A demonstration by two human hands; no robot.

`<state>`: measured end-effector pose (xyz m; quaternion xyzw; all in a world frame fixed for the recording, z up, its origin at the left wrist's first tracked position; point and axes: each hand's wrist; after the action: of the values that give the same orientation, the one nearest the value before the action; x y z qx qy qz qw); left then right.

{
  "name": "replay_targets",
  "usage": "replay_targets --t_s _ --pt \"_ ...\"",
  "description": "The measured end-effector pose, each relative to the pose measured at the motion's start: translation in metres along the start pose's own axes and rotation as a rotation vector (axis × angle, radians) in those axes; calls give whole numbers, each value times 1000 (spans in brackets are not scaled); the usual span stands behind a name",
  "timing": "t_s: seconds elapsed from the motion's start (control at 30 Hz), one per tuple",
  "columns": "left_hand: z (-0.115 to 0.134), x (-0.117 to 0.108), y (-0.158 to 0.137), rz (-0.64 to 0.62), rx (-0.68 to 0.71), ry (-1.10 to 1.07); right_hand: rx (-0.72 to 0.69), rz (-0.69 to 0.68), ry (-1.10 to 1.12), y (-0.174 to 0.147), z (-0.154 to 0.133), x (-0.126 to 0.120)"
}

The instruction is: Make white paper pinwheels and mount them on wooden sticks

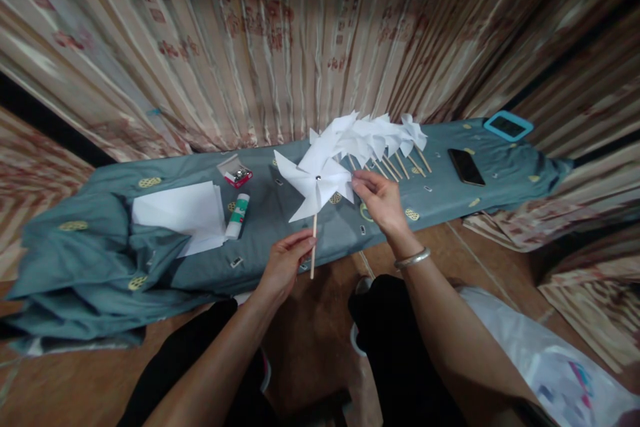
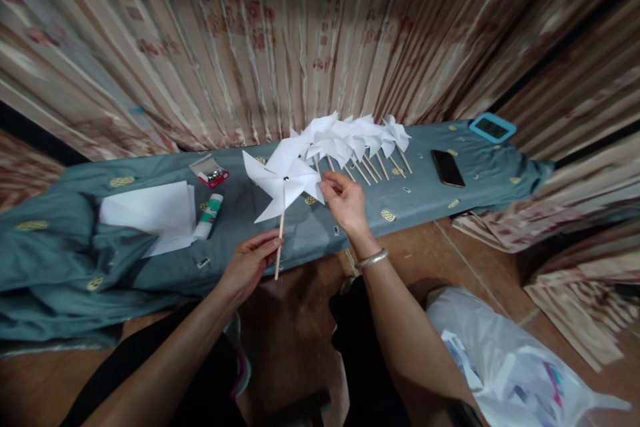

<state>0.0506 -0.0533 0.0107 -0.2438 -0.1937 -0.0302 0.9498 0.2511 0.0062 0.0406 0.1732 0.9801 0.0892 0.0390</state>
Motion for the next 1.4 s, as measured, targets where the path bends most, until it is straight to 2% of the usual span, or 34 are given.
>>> replay_targets --t_s 0.63,1.4 --pt "3 1 4 82 -3 -33 127 -24 64 -15 -6 15" --pt "-1 0 7 56 14 -17 253 -123 178 -25 -12 29"
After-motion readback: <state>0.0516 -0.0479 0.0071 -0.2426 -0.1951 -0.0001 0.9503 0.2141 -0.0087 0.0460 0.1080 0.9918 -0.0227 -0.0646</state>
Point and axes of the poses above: each hand's wrist, its own y-axis towards the middle knuckle, its own x-axis out of the palm, z = x × y, and after that the axes turned 6 degrees about y, right-handed
